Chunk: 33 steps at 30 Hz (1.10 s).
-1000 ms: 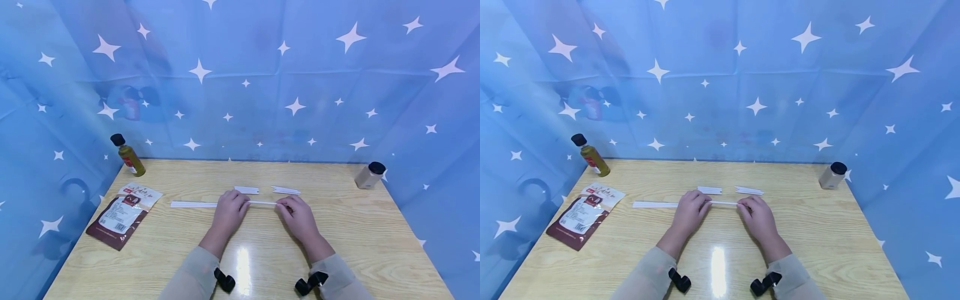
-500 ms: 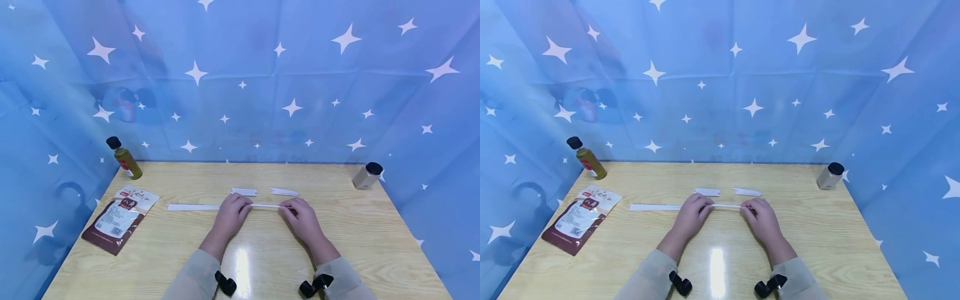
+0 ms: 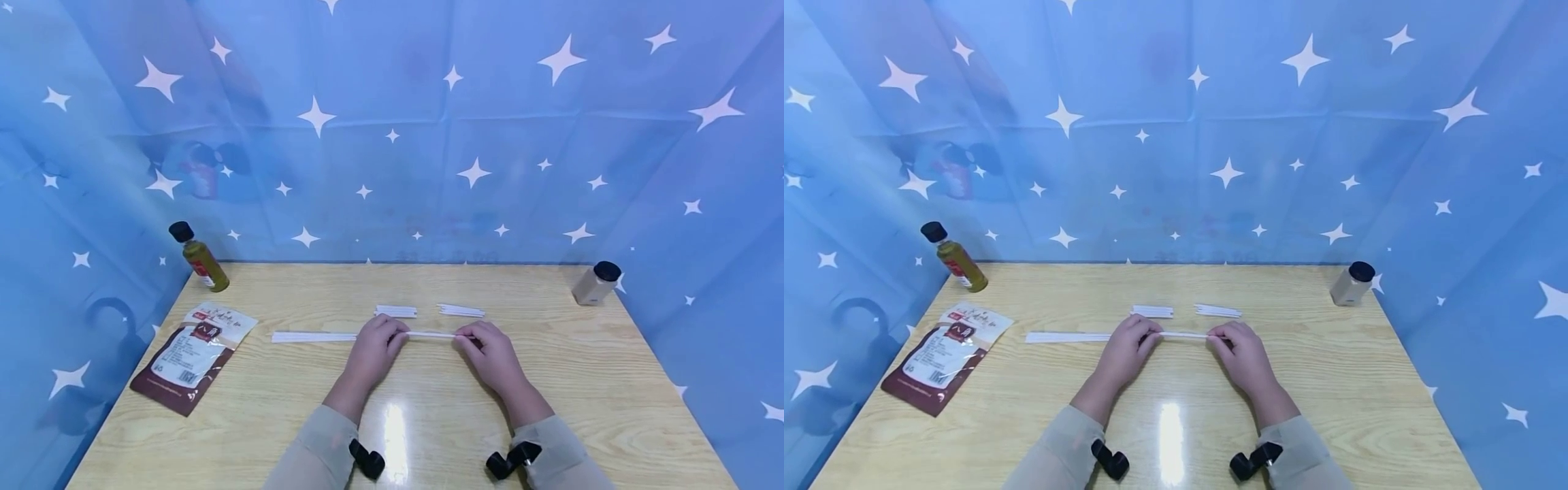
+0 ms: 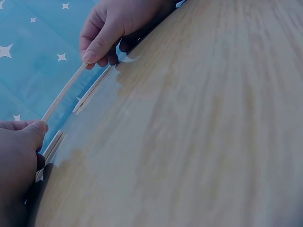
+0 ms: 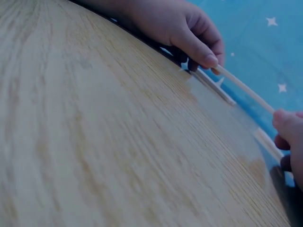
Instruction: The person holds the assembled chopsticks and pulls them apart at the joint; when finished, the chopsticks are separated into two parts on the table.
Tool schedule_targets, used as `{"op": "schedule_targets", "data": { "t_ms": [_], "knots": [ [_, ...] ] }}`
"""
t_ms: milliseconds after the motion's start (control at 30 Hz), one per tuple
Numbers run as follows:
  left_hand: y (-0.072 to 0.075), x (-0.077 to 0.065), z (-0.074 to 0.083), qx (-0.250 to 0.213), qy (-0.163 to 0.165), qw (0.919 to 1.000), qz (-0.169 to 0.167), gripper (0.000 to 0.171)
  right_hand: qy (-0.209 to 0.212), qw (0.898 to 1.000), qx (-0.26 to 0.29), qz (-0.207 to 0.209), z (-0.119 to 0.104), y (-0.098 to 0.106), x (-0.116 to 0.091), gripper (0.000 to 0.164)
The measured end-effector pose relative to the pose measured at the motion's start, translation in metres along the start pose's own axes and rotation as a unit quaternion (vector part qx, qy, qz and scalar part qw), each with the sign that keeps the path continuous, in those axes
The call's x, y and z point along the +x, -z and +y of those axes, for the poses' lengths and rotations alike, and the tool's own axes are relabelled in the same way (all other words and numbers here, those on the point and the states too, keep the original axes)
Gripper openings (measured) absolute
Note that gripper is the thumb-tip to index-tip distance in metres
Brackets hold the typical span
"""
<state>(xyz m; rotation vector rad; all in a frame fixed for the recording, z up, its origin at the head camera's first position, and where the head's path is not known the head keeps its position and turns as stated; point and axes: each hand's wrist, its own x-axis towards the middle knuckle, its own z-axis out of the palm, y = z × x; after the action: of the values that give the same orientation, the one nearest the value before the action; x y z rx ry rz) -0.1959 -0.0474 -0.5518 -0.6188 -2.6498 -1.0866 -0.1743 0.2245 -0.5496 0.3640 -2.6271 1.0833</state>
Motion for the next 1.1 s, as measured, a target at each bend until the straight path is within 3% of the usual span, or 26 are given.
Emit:
{"op": "schedule_targets", "data": {
  "t_ms": [367, 567, 667, 900, 1100],
  "knots": [
    [-0.003, 0.0, -0.001, -0.007, 0.005, 0.9997, -0.023, 0.011, 0.004, 1.0, 0.004, 0.004, 0.002, 0.002, -0.004, 0.006],
    [0.003, 0.001, -0.006, -0.038, 0.034, 0.9982, 0.03, 0.008, -0.04, 0.998, 0.017, 0.035, 0.009, 0.006, 0.001, 0.004],
    [0.003, 0.003, -0.007, -0.039, 0.035, 0.9981, 0.034, 0.008, -0.048, 0.998, 0.024, 0.039, 0.012, 0.01, 0.002, 0.003],
    [-0.001, 0.003, -0.005, -0.018, 0.024, 0.9989, 0.036, 0.009, -0.013, 0.999, 0.012, 0.039, 0.011, 0.01, 0.003, 0.005],
    [-0.001, 0.002, -0.003, 0.023, -0.027, 0.9939, 0.104, 0.007, 0.016, 0.999, -0.012, 0.043, 0.008, 0.008, 0.007, 0.007]
  ]
}}
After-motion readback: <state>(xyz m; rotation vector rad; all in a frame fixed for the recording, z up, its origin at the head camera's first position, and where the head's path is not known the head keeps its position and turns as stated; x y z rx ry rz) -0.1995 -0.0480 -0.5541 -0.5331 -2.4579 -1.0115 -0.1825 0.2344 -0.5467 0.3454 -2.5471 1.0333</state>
